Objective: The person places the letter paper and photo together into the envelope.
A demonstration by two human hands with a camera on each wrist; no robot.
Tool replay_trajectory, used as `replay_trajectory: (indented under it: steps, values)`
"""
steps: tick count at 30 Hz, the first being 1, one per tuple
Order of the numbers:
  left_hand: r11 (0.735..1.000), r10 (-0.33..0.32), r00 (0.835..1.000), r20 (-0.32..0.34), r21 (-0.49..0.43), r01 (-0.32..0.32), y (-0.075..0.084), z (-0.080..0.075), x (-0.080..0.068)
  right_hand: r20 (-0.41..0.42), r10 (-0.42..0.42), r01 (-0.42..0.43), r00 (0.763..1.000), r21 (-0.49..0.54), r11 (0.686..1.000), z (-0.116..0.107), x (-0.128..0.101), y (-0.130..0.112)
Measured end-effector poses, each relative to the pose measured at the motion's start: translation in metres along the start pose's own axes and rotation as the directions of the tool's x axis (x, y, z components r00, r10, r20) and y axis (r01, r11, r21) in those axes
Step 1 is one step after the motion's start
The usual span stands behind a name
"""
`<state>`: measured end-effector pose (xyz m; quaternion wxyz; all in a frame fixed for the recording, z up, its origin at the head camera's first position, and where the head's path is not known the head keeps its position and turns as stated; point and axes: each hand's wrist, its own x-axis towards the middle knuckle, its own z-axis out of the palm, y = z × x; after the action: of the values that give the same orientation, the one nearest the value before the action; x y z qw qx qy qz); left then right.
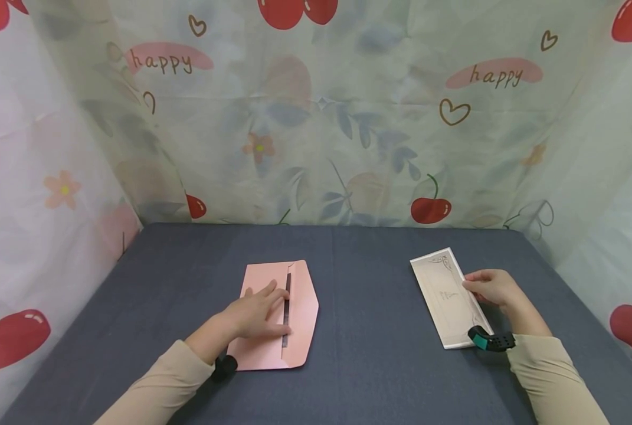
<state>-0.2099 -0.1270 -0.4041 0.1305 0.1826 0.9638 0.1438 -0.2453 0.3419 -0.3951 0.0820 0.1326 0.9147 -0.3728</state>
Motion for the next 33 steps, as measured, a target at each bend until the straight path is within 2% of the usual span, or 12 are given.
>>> replay_trajectory:
  steps: [8, 14, 21, 24, 33]
  values:
    - [1.000, -0.002, 1.000, 0.004, -0.001, 0.002, 0.000, 0.000, 0.001, 0.010, 0.004, -0.004, 1.000, 0.014, 1.000, 0.004, 0.012, 0.004]
    - [1.000, -0.009, 1.000, 0.006, 0.003, 0.009, 0.000, 0.000, 0.000, 0.011, -0.046, 0.046, 0.999, 0.027, 0.999, 0.010, 0.011, -0.001]
    - [1.000, -0.006, 1.000, -0.002, 0.005, 0.006, 0.000, 0.001, 0.001, -0.033, -0.105, 0.106, 0.994, 0.009, 0.994, 0.024, 0.058, 0.036]
    - [1.000, 0.001, 1.000, -0.007, 0.006, -0.001, 0.000, 0.001, 0.000, -0.043, -0.126, 0.127, 0.991, 0.002, 0.992, 0.029, 0.070, 0.045]
    - [1.000, 0.003, 1.000, 0.003, -0.002, -0.003, 0.001, -0.001, 0.000, -0.043, -0.128, 0.129, 0.991, 0.024, 0.991, 0.031, 0.070, 0.041]
